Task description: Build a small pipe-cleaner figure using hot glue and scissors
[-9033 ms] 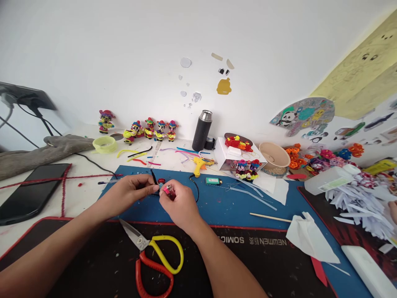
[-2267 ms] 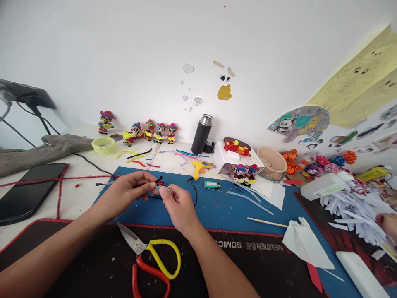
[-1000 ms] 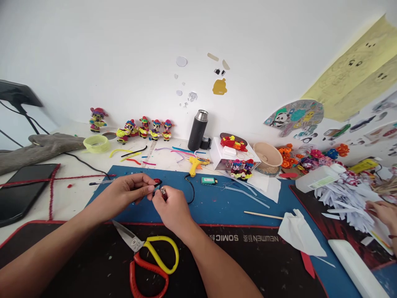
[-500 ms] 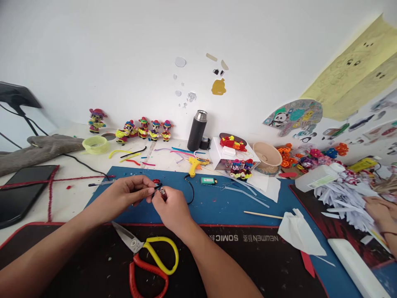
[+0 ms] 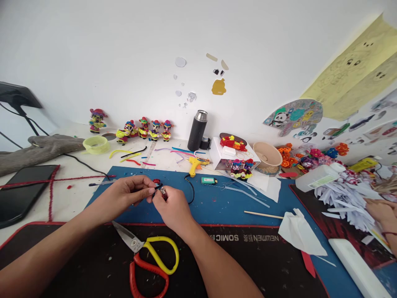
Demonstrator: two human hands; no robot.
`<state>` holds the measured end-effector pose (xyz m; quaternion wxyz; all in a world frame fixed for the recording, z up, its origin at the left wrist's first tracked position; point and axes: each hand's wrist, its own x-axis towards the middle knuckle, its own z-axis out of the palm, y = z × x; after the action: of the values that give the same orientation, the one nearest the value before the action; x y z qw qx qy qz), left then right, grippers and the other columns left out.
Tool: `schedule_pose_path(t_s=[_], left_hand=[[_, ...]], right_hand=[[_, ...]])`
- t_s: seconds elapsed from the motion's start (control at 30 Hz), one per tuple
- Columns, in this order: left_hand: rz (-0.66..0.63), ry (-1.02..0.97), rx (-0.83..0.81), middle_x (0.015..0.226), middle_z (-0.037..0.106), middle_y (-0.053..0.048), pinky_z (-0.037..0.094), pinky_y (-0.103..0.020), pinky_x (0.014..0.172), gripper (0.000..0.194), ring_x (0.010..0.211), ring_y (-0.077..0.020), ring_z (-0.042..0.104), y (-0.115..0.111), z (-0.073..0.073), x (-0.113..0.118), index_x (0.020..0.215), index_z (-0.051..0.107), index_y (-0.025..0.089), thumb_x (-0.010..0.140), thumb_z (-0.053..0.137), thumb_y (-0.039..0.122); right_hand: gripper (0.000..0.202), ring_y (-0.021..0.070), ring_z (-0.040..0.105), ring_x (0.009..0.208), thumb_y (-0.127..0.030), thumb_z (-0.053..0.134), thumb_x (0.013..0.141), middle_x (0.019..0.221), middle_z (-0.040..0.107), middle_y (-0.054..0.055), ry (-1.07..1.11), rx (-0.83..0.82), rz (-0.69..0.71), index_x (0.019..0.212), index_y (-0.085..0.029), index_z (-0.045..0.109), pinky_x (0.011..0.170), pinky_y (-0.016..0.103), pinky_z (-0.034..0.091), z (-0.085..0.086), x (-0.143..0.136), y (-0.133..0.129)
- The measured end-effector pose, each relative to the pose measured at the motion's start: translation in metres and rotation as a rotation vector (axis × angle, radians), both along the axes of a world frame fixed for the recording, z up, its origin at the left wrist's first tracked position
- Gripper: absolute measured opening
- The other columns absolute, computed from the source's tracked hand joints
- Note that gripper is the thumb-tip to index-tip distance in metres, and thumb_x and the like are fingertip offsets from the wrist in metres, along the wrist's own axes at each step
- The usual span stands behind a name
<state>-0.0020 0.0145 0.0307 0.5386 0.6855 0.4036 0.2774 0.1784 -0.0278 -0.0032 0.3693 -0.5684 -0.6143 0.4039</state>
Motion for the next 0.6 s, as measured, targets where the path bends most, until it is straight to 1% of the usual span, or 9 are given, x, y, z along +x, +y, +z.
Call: schedule_pose_path(t_s=[0.3, 0.5, 0.6], left_hand=[[-0.002, -0.011, 0.017, 0.076, 0.075, -0.002, 0.049, -0.028, 0.063, 0.032, 0.070, -0.0190, 0.065, -0.0003, -0.0009, -0.0006, 0.091, 0.072, 0.022, 0.091, 0.066, 0.053], [0.002, 0.011, 0.032, 0.077, 0.076, -0.002, 0.052, -0.030, 0.069, 0.032, 0.076, -0.0206, 0.068, -0.0005, -0.0012, -0.0010, 0.091, 0.071, 0.022, 0.092, 0.066, 0.054], [0.008, 0.023, 0.038, 0.077, 0.076, -0.002, 0.051, -0.029, 0.068, 0.032, 0.075, -0.0203, 0.068, -0.0002, -0.0005, -0.0006, 0.092, 0.072, 0.022, 0.092, 0.065, 0.054]], right_hand=[[0.030, 0.0120, 0.035, 0.054, -0.035, 0.053, 0.095, 0.059, 0.044, -0.006, -0.003, 0.011, -0.011, 0.073, -0.019, 0.064, 0.052, 0.027, 0.026, -0.0002, 0.0014, 0.0015], [0.030, 0.0118, 0.033, 0.055, -0.036, 0.054, 0.094, 0.059, 0.041, -0.006, 0.017, 0.016, -0.022, 0.067, -0.021, 0.052, 0.051, 0.028, 0.025, -0.0011, 0.0030, 0.0029], [0.034, 0.0116, 0.032, 0.055, -0.039, 0.055, 0.094, 0.059, 0.039, -0.007, 0.069, 0.018, -0.033, 0.066, -0.023, 0.044, 0.051, 0.027, 0.025, -0.0022, 0.0036, 0.0028]])
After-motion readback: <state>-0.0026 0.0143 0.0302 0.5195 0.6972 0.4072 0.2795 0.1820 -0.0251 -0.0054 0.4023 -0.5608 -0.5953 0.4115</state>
